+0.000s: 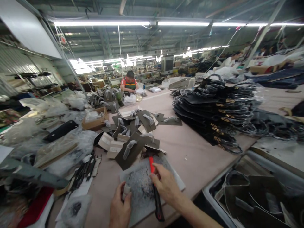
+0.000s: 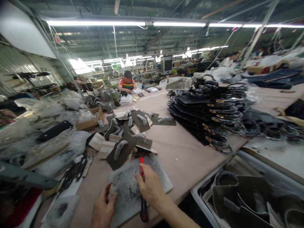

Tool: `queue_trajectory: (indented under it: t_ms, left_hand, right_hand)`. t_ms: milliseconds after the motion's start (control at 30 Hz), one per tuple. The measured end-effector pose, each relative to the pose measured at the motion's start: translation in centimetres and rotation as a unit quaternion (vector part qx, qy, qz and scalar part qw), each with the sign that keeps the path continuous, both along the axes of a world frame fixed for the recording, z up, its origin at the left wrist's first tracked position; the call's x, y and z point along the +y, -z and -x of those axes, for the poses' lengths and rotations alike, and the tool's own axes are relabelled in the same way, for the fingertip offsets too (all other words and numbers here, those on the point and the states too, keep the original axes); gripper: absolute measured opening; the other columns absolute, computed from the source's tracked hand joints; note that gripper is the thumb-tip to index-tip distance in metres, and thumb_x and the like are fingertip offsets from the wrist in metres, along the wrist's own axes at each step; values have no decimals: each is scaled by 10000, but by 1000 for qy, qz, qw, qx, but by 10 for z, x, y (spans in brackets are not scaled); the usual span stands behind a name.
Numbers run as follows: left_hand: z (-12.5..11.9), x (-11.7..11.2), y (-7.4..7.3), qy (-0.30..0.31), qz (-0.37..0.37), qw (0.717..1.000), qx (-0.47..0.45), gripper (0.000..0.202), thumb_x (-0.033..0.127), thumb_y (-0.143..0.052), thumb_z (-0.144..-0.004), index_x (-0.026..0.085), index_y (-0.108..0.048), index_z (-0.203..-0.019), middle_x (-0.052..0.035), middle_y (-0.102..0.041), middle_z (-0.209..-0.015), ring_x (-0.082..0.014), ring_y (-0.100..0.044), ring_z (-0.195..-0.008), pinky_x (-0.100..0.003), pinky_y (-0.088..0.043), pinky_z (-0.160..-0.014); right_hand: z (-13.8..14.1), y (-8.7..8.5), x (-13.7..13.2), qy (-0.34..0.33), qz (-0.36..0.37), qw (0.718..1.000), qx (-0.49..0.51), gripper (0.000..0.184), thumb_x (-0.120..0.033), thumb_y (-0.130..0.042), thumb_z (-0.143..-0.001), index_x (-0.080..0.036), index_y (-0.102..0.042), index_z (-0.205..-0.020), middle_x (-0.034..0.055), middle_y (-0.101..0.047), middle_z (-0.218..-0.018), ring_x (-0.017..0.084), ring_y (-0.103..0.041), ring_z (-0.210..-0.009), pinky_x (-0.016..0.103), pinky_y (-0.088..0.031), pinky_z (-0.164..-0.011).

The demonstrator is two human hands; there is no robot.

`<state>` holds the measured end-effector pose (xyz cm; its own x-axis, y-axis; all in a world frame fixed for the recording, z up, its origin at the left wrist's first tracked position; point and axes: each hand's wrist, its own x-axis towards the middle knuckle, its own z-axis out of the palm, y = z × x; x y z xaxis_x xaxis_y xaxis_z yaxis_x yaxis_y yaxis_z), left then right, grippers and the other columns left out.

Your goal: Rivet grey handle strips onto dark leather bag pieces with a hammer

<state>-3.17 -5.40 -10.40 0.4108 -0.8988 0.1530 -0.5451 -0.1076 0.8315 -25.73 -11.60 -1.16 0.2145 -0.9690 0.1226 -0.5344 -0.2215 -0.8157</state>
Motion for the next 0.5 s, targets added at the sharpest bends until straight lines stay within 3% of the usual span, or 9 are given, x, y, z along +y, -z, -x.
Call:
queue_trajectory:
  t_ms: [100, 200, 333, 433, 500]
  left_hand:
    - [9, -11, -2, 6, 0, 1000, -19, 473, 413, -543, -820, 126, -653, -1180, -153, -729, -1181, -293, -695, -1111, -445, -582, -991]
    - [22, -22, 15, 34, 79, 988, -127, 371, 356, -498, -885, 140, -673, -1131, -122, -749, -1125, -251, -722, -1044, -374, -629, -884]
    - [26, -42, 47, 55, 220, 918, -325, 302, 244, -438, -950, 165, -659, -1140, -75, -760, -1041, -196, -734, -934, -305, -628, -773]
    - [20, -53, 63, 98, 262, 869, -409, 282, 213, -454, -947, 184, -661, -1136, -51, -758, -972, -167, -719, -855, -261, -594, -720]
    - [18, -55, 70, 104, 270, 856, -429, 282, 211, -456, -947, 195, -668, -1131, -48, -761, -967, -163, -714, -846, -253, -579, -711]
  right_hand:
    - [27, 6, -50, 72, 87, 992, 56, 427, -332, -497, -876, -153, -601, -1249, 137, -622, -1192, 270, -576, -1082, 405, -452, -981]
    - [50, 19, -101, 132, 78, 985, 81, 417, -306, -509, -876, -119, -616, -1233, 153, -622, -1208, 269, -571, -1139, 378, -444, -1025]
    - [82, 29, -170, 188, 42, 977, 95, 462, -301, -511, -888, -52, -607, -1265, 186, -617, -1261, 253, -609, -1110, 341, -466, -1012]
    - [109, 30, -225, 215, 28, 970, 112, 539, -285, -524, -872, -10, -556, -1334, 222, -574, -1339, 274, -574, -1211, 357, -424, -1080]
    - [126, 28, -261, 222, 27, 967, 124, 609, -272, -547, -847, 1, -499, -1389, 232, -527, -1401, 277, -505, -1309, 348, -376, -1131]
